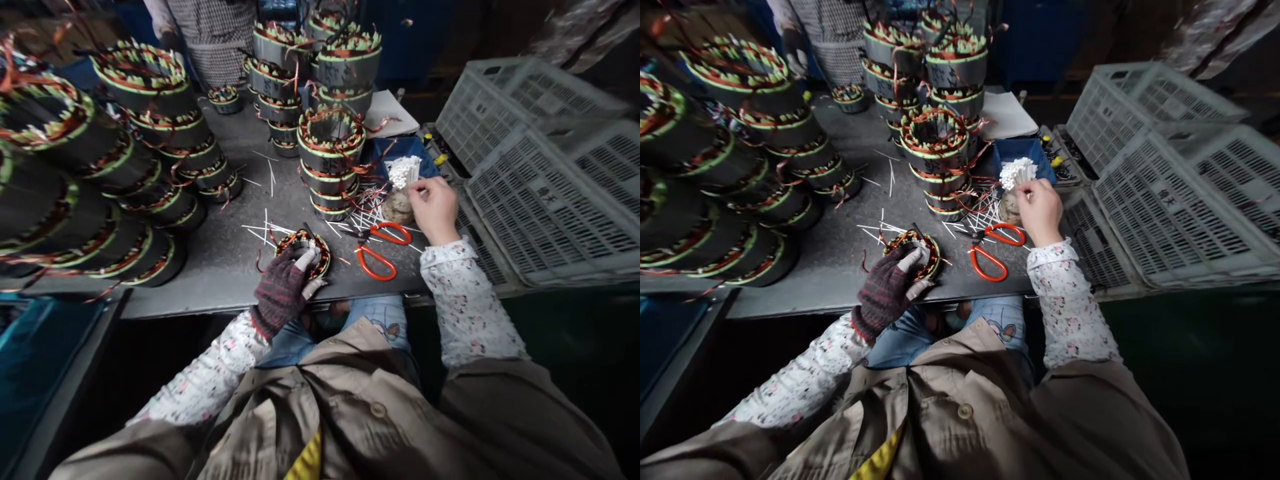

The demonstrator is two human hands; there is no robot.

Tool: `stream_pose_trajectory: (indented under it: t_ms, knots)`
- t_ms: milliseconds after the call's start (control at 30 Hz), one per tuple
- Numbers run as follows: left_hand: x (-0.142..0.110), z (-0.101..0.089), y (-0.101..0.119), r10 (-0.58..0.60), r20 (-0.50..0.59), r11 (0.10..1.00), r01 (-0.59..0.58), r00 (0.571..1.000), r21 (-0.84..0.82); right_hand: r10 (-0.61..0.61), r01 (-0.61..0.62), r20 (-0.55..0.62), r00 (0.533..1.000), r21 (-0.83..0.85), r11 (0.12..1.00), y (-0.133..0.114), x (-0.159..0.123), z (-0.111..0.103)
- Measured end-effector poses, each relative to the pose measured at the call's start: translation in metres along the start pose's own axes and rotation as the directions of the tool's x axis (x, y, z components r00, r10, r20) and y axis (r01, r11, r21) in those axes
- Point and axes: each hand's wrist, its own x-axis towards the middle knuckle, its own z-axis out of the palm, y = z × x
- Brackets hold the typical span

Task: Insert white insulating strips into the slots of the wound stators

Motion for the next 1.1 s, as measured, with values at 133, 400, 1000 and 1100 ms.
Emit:
stream_pose_trajectory:
  t_ms: [133, 400, 1000, 1100]
  knots:
    - [0.000, 0.006, 0.009, -0.019, -0.006, 0.998, 0.020, 1.000, 0.062, 0.047, -0.047, 0.024, 0.999, 0.006, 0.999, 0.001, 0.001, 0.004]
    - [-0.003, 0.006, 0.014, -0.123, 0.059, 0.992, 0.121, 0.991, 0.048, 0.095, -0.075, -0.011, 0.995, 0.524, 0.848, -0.031, -0.037, -0.041]
    - [-0.002, 0.009, 0.012, -0.099, 0.014, 0.995, 0.099, 0.995, 0.013, -0.559, 0.175, 0.143, 0.817, 0.861, 0.477, -0.077, -0.160, -0.033]
    - [-0.001, 0.006, 0.013, -0.095, -0.015, 0.995, 0.096, 0.995, 0.039, -0.496, 0.171, 0.078, 0.865, 0.884, 0.436, -0.080, -0.160, -0.034]
